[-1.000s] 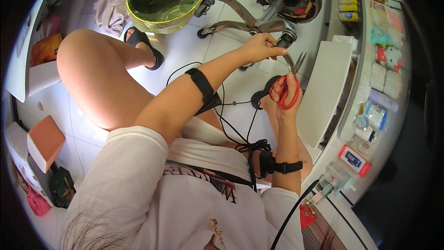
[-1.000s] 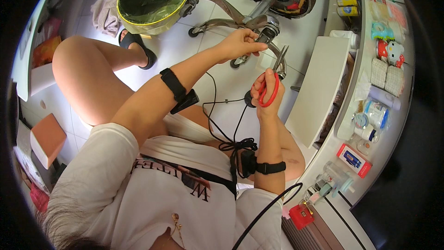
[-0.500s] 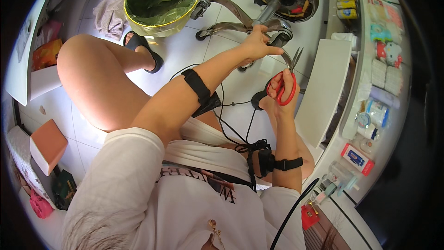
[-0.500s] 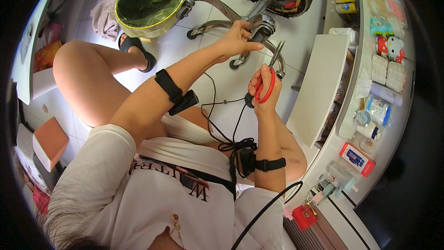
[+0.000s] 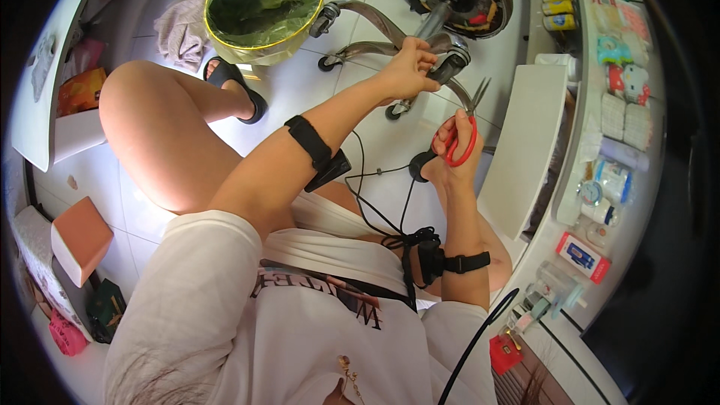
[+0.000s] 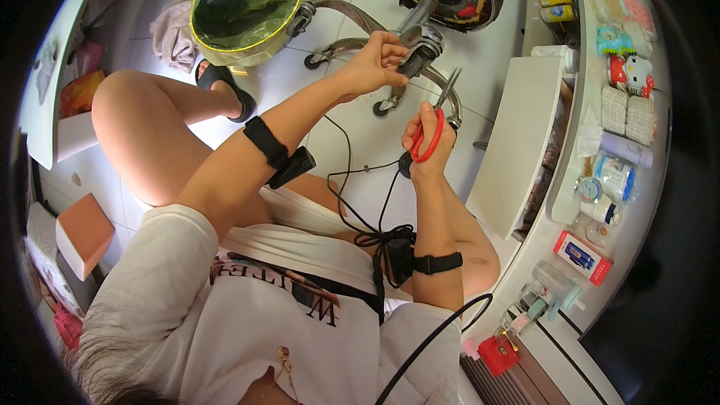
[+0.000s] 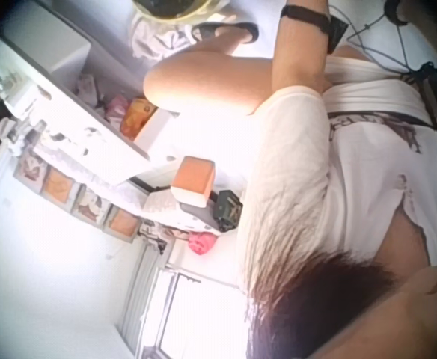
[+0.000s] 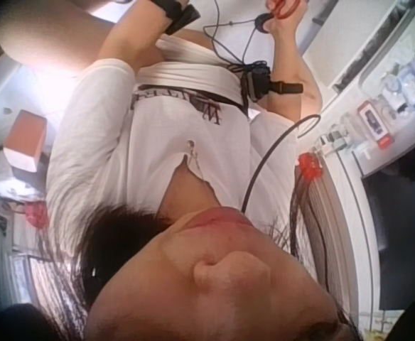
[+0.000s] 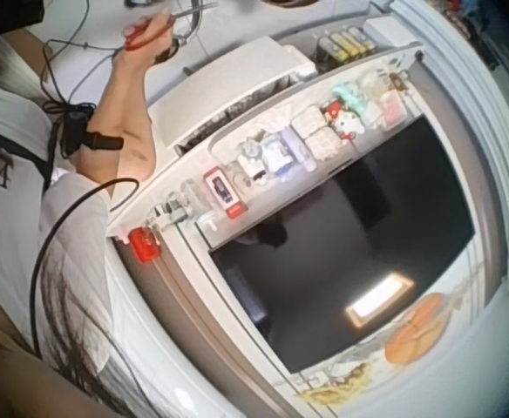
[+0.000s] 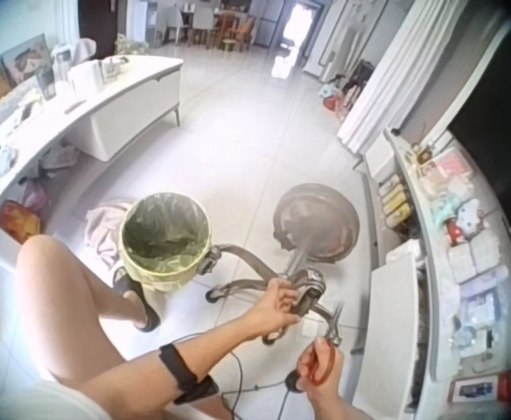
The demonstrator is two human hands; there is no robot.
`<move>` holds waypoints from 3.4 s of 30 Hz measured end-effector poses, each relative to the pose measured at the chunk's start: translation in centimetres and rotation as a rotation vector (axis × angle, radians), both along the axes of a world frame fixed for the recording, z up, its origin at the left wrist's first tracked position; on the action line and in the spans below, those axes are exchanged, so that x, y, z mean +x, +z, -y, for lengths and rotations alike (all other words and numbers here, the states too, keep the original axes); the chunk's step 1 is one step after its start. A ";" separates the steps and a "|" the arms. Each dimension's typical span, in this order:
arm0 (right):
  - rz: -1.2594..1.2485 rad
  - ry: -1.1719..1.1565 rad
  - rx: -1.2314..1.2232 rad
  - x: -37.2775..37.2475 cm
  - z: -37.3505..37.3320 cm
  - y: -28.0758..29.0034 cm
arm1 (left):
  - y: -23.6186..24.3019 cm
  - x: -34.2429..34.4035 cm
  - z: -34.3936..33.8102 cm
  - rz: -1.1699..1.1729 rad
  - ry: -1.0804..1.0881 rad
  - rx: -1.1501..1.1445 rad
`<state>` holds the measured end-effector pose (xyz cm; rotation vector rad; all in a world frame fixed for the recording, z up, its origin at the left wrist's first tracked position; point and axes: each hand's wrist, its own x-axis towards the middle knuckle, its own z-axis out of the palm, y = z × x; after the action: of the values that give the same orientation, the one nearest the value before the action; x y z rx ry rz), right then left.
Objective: The person uses shears to cut through a black plastic or rubber sleeve on the base of an office chair and pulls away the cut pieces.
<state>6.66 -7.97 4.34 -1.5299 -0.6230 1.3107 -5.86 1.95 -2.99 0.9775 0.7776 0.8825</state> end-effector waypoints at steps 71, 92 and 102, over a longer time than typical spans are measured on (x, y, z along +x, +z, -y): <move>0.117 0.025 0.010 1.8 -5.3 -1.7 | 0.4 0.3 0.0 0.078 -0.055 -0.254; 1.053 -0.363 -0.070 12.8 -4.8 -10.2 | 2.2 1.9 -0.8 -0.097 -0.217 -0.294; 0.290 -0.372 -0.239 17.6 -1.0 -14.9 | 4.7 5.2 -0.8 -0.004 -0.149 -0.460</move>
<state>24.24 -6.98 -10.53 -1.9450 -0.3417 0.9113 -0.66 2.71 1.67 0.6198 0.8521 0.5381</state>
